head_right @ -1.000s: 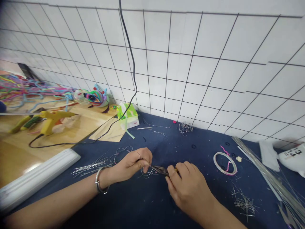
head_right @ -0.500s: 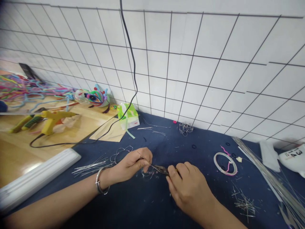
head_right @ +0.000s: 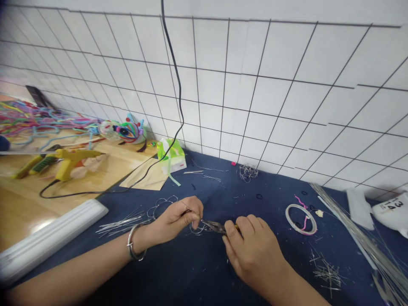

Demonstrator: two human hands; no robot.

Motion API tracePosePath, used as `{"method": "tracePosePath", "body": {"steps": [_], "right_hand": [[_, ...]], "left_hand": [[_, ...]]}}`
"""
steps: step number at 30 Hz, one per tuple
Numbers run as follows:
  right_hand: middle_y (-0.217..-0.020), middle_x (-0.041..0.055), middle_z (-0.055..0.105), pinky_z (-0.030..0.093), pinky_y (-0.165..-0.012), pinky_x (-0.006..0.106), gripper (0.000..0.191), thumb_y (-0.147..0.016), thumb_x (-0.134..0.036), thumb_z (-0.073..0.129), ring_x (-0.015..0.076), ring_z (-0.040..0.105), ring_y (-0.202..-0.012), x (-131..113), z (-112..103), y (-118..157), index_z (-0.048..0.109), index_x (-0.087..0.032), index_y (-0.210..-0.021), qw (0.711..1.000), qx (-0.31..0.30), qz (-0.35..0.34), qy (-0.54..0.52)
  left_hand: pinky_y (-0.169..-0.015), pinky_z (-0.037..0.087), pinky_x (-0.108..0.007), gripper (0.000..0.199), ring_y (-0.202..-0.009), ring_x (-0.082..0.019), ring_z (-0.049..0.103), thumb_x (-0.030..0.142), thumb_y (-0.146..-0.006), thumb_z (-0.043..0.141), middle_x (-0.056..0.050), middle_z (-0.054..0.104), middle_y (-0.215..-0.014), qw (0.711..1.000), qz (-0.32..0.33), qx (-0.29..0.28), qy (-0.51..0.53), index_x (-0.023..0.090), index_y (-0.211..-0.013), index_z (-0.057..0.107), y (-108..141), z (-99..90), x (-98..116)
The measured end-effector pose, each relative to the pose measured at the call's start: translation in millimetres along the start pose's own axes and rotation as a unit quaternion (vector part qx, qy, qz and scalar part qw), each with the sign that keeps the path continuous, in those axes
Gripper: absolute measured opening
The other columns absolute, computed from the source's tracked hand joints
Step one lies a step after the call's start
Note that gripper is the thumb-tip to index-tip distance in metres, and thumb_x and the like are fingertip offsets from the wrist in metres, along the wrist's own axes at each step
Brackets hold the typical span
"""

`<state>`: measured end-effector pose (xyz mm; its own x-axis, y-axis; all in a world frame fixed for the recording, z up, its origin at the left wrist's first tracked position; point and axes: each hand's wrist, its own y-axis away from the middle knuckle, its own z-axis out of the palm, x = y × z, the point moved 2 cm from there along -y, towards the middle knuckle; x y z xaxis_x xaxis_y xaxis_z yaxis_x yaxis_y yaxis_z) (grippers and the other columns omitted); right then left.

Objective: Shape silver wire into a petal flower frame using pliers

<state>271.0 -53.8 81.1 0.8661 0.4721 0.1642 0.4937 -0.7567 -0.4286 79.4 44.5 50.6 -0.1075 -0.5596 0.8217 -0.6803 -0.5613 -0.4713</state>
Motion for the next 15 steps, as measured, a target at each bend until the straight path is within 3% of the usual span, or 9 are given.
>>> {"method": "tracePosePath", "body": {"steps": [15], "right_hand": [[-0.079,0.0086,0.055,0.042,-0.065,0.033,0.024,-0.080,-0.022,0.051,0.0176,0.050,-0.072,-0.2,-0.7,-0.1,0.059,-0.013,-0.101,1.000,0.021,0.002,-0.017]], "left_hand": [[-0.069,0.042,-0.027,0.020,-0.073,-0.011,0.051,0.019,-0.089,0.039,-0.004,0.050,-0.075,1.000,-0.005,0.005,0.029,0.013,-0.073,0.050,0.7,1.4,0.6]]}}
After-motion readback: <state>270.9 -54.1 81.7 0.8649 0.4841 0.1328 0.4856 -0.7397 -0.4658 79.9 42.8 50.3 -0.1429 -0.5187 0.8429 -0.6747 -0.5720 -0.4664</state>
